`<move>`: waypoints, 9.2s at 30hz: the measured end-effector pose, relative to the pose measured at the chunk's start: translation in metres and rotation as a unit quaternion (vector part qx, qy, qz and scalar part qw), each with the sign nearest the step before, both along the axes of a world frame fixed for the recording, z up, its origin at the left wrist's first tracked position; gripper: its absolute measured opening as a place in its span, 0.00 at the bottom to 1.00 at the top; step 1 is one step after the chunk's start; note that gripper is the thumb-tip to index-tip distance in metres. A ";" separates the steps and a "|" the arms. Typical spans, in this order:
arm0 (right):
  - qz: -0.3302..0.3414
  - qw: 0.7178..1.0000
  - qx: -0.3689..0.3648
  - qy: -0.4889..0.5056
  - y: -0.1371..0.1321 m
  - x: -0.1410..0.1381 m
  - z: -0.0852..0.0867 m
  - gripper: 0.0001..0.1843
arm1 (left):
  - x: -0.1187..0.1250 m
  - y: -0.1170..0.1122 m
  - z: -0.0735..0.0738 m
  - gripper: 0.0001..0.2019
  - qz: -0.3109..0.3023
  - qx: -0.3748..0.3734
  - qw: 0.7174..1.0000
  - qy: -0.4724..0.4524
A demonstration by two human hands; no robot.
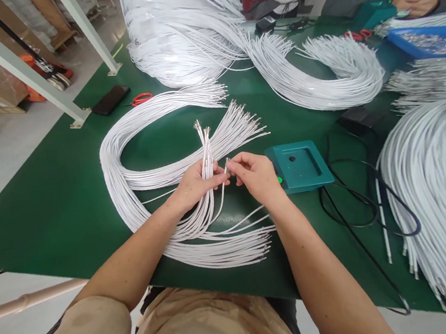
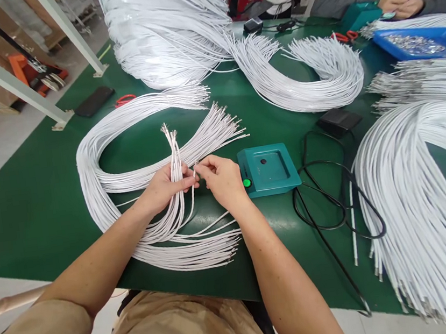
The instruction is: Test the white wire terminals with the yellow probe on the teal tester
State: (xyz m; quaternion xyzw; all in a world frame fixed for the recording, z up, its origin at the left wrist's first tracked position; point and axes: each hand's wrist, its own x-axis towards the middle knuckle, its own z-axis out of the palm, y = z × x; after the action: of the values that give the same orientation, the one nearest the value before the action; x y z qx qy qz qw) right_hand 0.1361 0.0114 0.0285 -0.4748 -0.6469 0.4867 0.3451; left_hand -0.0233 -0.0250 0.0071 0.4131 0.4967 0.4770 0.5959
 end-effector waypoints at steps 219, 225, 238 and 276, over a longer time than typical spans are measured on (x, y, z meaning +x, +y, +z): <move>0.094 0.814 0.338 -0.463 0.010 0.027 -0.001 0.10 | 0.000 0.003 -0.008 0.25 -0.022 -0.021 0.992 0.125; 0.109 0.801 0.348 -0.474 0.014 0.029 -0.001 0.12 | 0.001 0.003 -0.010 0.24 -0.026 -0.014 0.990 0.139; 0.069 0.806 0.352 -0.471 0.012 0.032 0.002 0.15 | 0.004 0.003 -0.014 0.24 -0.023 -0.016 0.975 0.220; -0.065 0.994 0.066 -0.060 -0.006 0.000 0.003 0.10 | -0.007 0.000 -0.006 0.18 -0.085 -0.033 0.986 0.142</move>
State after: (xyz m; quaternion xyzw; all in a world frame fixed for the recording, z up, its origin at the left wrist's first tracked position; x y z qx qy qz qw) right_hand 0.1361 0.0054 0.0315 -0.5200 -0.6650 0.3905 0.3674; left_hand -0.0299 -0.0247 0.0011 0.4973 0.5546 0.3443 0.5714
